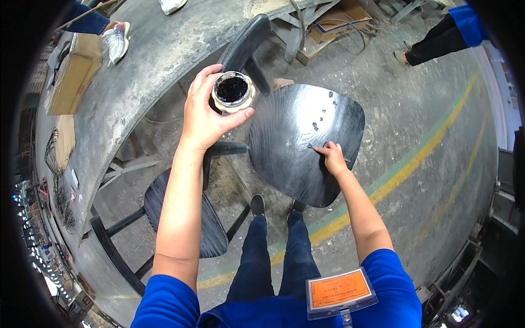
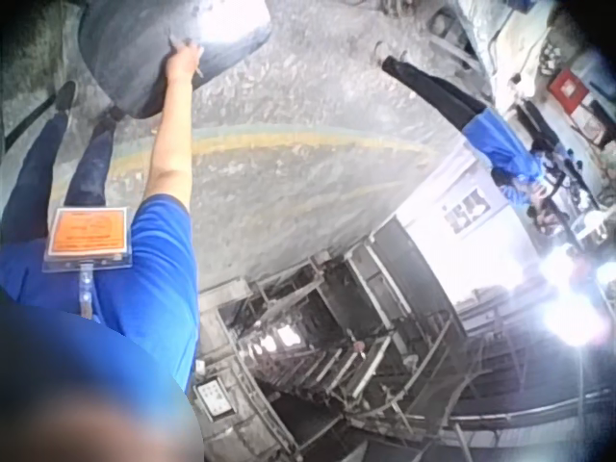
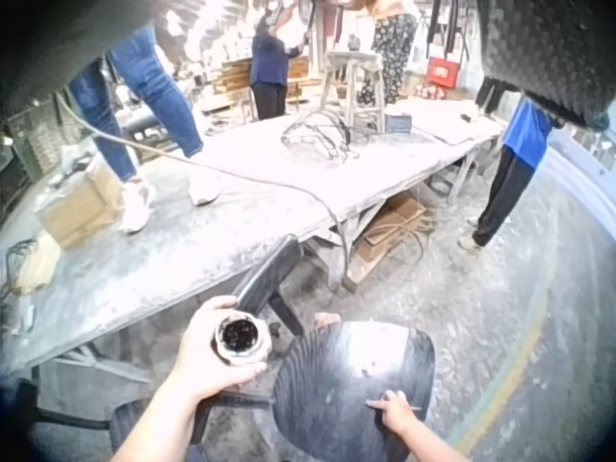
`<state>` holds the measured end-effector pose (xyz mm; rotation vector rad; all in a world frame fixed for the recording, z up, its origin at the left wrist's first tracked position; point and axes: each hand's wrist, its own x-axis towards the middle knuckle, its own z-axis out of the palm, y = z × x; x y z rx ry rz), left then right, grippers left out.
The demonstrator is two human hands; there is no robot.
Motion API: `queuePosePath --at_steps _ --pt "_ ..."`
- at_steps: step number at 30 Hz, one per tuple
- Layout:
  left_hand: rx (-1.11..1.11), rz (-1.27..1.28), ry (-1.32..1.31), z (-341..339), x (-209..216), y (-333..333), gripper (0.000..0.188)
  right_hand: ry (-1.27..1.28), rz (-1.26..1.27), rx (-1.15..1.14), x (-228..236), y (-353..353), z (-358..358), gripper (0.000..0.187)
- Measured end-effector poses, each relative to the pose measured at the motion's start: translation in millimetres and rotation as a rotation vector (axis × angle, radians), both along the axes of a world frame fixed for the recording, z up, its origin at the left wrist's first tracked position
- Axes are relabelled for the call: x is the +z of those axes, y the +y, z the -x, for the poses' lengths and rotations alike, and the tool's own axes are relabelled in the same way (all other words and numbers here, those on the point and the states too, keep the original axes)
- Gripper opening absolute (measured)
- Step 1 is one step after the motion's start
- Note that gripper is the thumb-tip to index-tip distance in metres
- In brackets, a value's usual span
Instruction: The person applies a dark finish to the seats of several black chairs using a small tool. They repeatedly dip the tool into a jar and spread the substance across the chair surfaces, moving between chairs as needed.
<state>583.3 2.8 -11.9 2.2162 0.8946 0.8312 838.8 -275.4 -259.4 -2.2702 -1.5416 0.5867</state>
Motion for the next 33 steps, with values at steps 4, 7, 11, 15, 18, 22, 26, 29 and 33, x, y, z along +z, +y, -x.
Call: queuePosePath --at_steps 4,7,11,15,18,22,26,29,33 --pt "-0.002 -0.001 0.000 0 -2 2 0.067 0.028 -0.043 -0.053 -4 4 -5 0.038" --pt "-0.002 0.002 0.006 0 -2 1 0.067 -0.003 -0.062 -0.023 -6 1 -5 0.038" --pt "0.003 -0.015 0.020 0 -2 0 0.067 0.013 -0.006 0.071 -3 3 -14 0.041" --pt "0.000 0.005 0.000 0 0 0 0.067 0.075 0.144 0.153 1 16 -29 0.042" --pt "-0.010 -0.014 -0.003 -1 -1 4 0.068 0.077 0.032 0.077 -1 21 -35 0.040" --pt "-0.015 0.000 -0.011 0 -3 3 0.068 0.081 0.022 0.085 -6 15 -33 0.041" --pt "-0.008 0.019 -0.007 -1 0 2 0.069 0.115 0.088 0.146 -5 13 -37 0.040" --pt "-0.002 0.001 0.012 -1 1 2 0.070 0.130 0.124 0.181 -3 15 -36 0.038" --pt "-0.008 -0.028 0.020 -1 0 3 0.069 0.166 -0.005 0.078 -5 15 -19 0.038"
